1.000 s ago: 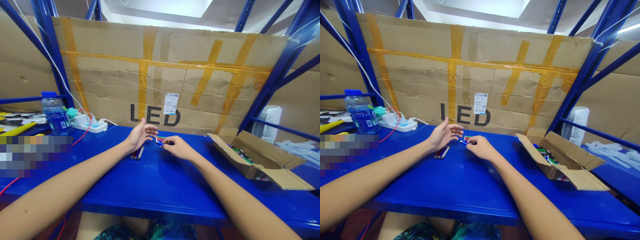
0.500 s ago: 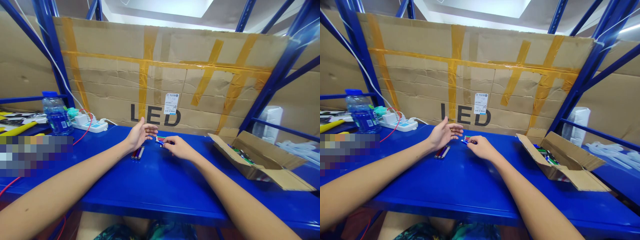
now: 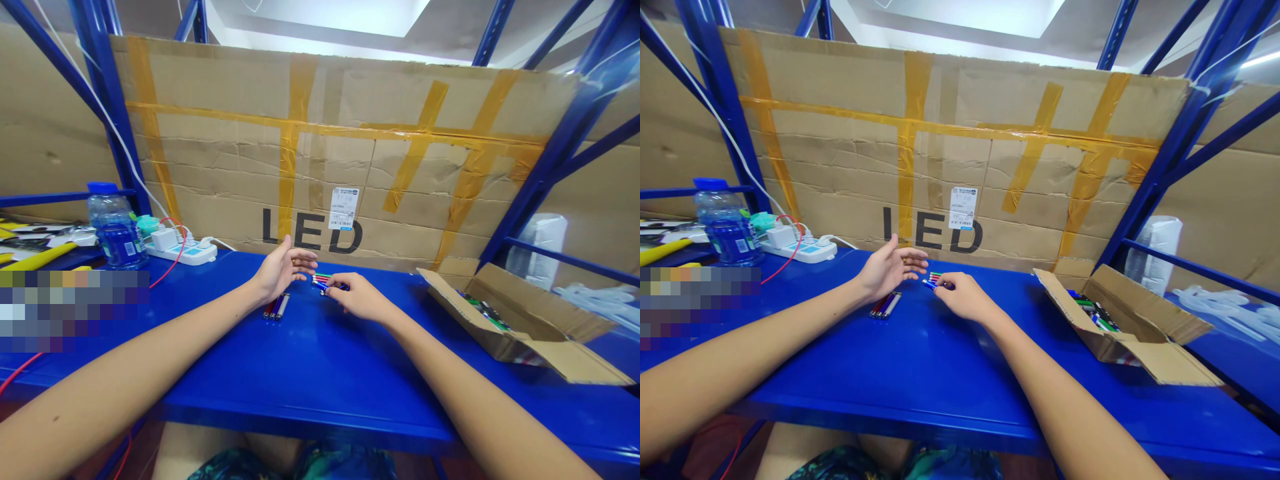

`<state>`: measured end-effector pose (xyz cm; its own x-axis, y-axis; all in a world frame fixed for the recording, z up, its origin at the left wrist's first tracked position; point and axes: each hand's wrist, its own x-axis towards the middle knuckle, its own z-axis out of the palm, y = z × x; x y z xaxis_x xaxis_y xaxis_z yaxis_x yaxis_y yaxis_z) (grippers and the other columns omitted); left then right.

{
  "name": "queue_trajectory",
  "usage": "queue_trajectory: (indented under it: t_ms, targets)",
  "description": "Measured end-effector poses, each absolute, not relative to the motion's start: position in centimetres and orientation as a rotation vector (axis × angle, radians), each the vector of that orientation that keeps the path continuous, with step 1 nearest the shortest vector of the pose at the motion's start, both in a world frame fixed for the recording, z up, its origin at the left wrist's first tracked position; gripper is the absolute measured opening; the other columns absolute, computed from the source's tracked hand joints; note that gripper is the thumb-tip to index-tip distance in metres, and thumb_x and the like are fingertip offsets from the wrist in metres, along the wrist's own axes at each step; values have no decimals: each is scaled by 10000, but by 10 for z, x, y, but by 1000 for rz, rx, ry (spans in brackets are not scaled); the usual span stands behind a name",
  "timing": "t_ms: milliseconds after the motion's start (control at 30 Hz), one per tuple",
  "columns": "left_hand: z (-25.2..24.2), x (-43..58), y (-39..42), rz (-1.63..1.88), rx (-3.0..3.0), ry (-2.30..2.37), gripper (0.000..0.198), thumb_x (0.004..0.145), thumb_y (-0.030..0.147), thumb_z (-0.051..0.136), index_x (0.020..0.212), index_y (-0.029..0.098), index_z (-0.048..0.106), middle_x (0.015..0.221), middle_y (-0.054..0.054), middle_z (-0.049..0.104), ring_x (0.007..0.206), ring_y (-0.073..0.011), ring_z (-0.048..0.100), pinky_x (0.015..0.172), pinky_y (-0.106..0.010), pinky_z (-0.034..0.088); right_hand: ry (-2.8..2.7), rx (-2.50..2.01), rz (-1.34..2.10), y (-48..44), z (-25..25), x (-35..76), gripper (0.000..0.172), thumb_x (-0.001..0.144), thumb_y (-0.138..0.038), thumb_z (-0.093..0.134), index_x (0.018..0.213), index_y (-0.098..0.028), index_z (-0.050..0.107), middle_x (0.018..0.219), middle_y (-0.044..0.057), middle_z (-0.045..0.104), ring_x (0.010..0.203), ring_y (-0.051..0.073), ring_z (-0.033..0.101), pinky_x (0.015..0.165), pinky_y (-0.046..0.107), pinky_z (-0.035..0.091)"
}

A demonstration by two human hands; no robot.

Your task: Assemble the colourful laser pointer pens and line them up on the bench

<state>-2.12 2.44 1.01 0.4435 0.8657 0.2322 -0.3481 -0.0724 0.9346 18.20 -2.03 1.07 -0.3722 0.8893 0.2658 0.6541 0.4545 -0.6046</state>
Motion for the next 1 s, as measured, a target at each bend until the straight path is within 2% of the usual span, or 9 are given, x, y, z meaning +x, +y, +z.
queue_trajectory:
  t_ms: [267, 467, 567, 667, 867, 933, 1000]
  targets:
    - [10, -21, 24, 1073, 1285, 518, 727, 866, 723, 361, 983, 92, 702, 956, -171, 681, 877, -249, 617, 716, -326, 453, -2081, -1273, 636, -18, 11, 183, 170, 801, -270, 511, 744, -164, 631, 657, -6, 570, 556, 114, 501, 553, 240, 385]
    - [11, -21, 24, 1070, 1278, 515, 722, 877, 716, 347, 974, 92, 697, 944, -160, 683, 865, -235, 620, 709, -315, 456, -1797, -1251, 918, -12, 11, 186, 180, 787, -312, 525, 688, -168, 566, 605, -31, 469, 529, 110, 486, 545, 259, 441]
    - [12, -22, 24, 1062, 1261, 513, 707, 887, 701, 345, 969, 93, 697, 947, -159, 683, 865, -233, 618, 710, -314, 453, -1628, -1182, 1075, -9, 11, 189, 157, 760, -316, 578, 734, -163, 601, 676, -7, 517, 599, 123, 503, 563, 274, 468]
    - [13, -22, 24, 1070, 1255, 512, 696, 888, 695, 352, 966, 98, 701, 955, -159, 683, 871, -236, 616, 708, -316, 453, -1529, -1065, 1202, -8, 11, 191, 174, 747, -330, 639, 799, -165, 634, 781, 28, 592, 707, 143, 553, 613, 275, 477]
    - [13, -22, 24, 1072, 1252, 506, 681, 891, 685, 360, 966, 104, 706, 956, -156, 687, 874, -236, 616, 720, -321, 451, -1468, -925, 1251, -9, 14, 190, 192, 732, -305, 689, 836, -156, 627, 925, 87, 684, 902, 186, 628, 824, 314, 477]
    - [13, -22, 24, 1073, 1253, 506, 682, 890, 686, 361, 964, 103, 707, 954, -157, 688, 871, -236, 617, 724, -324, 450, -1463, -876, 1232, -12, 16, 188, 190, 721, -299, 685, 813, -159, 595, 831, 63, 673, 851, 183, 636, 826, 326, 479]
    - [13, -22, 25, 1074, 1251, 508, 684, 887, 688, 364, 968, 102, 707, 958, -161, 687, 868, -238, 617, 721, -325, 450, -1447, -847, 1231, -15, 17, 185, 187, 719, -306, 667, 794, -173, 559, 661, -3, 585, 691, 155, 607, 751, 331, 496]
